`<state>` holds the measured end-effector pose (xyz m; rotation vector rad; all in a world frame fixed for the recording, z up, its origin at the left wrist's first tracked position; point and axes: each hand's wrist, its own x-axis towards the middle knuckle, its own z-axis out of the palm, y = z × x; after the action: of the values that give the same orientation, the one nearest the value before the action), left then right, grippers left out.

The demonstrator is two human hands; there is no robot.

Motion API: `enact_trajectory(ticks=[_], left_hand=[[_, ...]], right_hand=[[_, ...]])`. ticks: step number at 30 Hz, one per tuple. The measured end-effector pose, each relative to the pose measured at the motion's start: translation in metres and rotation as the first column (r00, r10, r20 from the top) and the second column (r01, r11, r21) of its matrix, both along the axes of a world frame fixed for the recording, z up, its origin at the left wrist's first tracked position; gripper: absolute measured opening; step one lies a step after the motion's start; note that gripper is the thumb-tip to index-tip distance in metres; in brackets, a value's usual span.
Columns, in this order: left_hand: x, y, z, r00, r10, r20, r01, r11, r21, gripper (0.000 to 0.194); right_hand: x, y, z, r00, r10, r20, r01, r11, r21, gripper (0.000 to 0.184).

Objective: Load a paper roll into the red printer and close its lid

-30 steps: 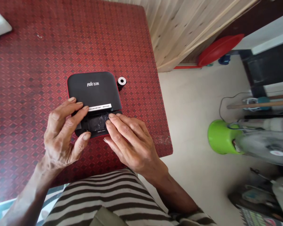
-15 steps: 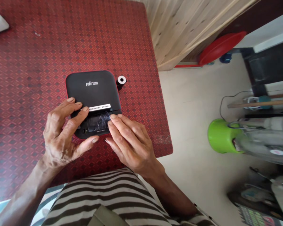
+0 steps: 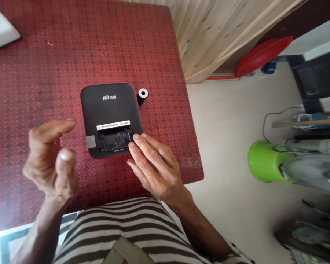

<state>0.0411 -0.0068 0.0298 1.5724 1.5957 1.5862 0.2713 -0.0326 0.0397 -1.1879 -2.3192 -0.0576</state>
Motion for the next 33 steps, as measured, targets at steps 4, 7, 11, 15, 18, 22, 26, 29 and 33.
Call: enact_trajectory(ticks=[4, 7, 11, 15, 18, 22, 26, 29, 33], left_hand=[[-0.005, 0.000, -0.003, 0.972, 0.033, 0.234, 0.018, 0.977, -0.211, 0.019], [-0.007, 0.000, -0.004, 0.935, -0.011, 0.356, 0.172, 0.890, -0.423, 0.020], [-0.002, 0.000, -0.002, 0.907, 0.005, 0.421, 0.218, 0.850, -0.479, 0.021], [0.002, 0.000, 0.000, 0.910, 0.012, 0.414, 0.213, 0.843, -0.493, 0.019], [0.003, 0.000, 0.000, 0.918, 0.013, 0.397, 0.201, 0.846, -0.494, 0.018], [0.003, 0.000, -0.001, 0.921, 0.008, 0.390, 0.203, 0.845, -0.495, 0.016], [0.005, 0.001, -0.001, 0.918, 0.018, 0.396, 0.200, 0.842, -0.501, 0.015], [0.007, 0.002, 0.000, 0.908, 0.030, 0.417, 0.209, 0.832, -0.514, 0.016], [0.009, 0.004, 0.004, 0.890, 0.049, 0.454, 0.223, 0.821, -0.526, 0.017]], right_hand=[[-0.001, 0.001, -0.003, 0.999, -0.009, -0.048, 0.010, 1.000, 0.021, 0.037], [-0.001, 0.003, -0.004, 0.997, 0.003, -0.082, 0.000, 1.000, 0.030, 0.037], [0.001, 0.000, -0.003, 0.985, -0.016, -0.172, 0.019, 1.000, 0.016, 0.040], [0.001, -0.003, 0.000, 0.960, -0.075, -0.270, 0.082, 0.997, 0.012, 0.036], [0.000, -0.003, 0.000, 0.945, -0.104, -0.311, 0.116, 0.993, 0.019, 0.030], [0.000, 0.000, -0.003, 0.937, -0.094, -0.337, 0.112, 0.993, 0.033, 0.027], [0.000, 0.004, -0.004, 0.937, -0.106, -0.333, 0.117, 0.993, 0.014, 0.026], [-0.001, 0.006, -0.005, 0.929, -0.112, -0.352, 0.130, 0.991, 0.027, 0.025], [-0.001, 0.008, -0.006, 0.922, -0.124, -0.366, 0.145, 0.989, 0.029, 0.030]])
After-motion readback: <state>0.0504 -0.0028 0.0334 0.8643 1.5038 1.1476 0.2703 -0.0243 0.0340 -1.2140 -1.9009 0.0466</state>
